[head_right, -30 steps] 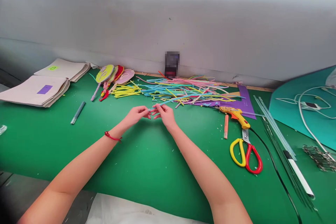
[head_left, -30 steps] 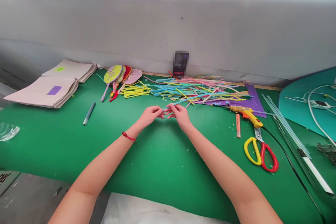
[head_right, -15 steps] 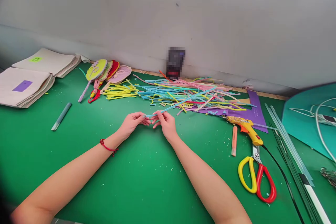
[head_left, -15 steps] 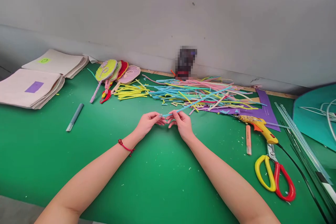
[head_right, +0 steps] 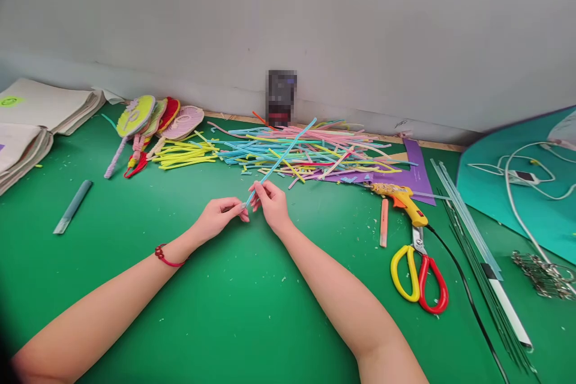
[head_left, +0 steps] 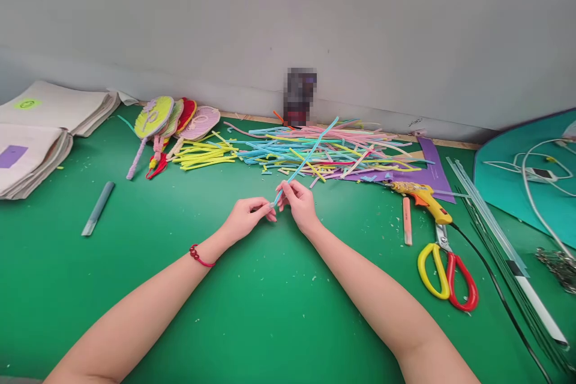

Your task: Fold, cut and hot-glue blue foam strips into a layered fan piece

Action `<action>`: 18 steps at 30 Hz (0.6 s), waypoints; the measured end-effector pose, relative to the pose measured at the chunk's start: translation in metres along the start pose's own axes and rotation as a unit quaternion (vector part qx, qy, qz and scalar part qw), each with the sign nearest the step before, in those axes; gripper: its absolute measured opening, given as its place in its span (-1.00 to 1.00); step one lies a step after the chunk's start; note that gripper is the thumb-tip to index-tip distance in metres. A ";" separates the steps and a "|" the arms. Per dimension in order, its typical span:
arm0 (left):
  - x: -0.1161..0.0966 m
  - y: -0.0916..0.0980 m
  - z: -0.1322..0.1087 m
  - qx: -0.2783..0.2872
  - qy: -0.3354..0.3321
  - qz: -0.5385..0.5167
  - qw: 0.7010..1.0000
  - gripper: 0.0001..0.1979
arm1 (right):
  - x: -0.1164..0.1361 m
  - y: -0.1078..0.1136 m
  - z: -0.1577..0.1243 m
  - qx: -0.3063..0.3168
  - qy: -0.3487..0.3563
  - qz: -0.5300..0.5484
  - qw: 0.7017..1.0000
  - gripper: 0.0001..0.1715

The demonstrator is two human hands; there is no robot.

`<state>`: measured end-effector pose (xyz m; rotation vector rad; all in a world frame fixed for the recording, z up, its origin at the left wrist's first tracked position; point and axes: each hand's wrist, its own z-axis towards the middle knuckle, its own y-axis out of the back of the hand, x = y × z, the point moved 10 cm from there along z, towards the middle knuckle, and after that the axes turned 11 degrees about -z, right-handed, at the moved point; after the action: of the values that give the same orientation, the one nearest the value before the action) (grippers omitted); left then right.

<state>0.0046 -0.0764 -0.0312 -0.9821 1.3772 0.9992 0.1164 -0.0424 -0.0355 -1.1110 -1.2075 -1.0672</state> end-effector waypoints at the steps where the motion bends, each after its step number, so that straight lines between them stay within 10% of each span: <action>1: 0.001 0.000 0.001 -0.002 0.000 -0.008 1.000 -0.64 | 0.001 0.000 0.000 -0.002 0.001 0.000 1.000 -0.55; 18: 0.011 0.007 0.002 -0.030 0.007 -0.057 0.998 -0.62 | 0.004 -0.002 -0.004 0.005 0.011 -0.023 1.000 -0.53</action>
<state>-0.0021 -0.0721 -0.0422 -1.1017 1.2939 0.9541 0.1152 -0.0467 -0.0311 -1.0659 -1.2251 -1.1032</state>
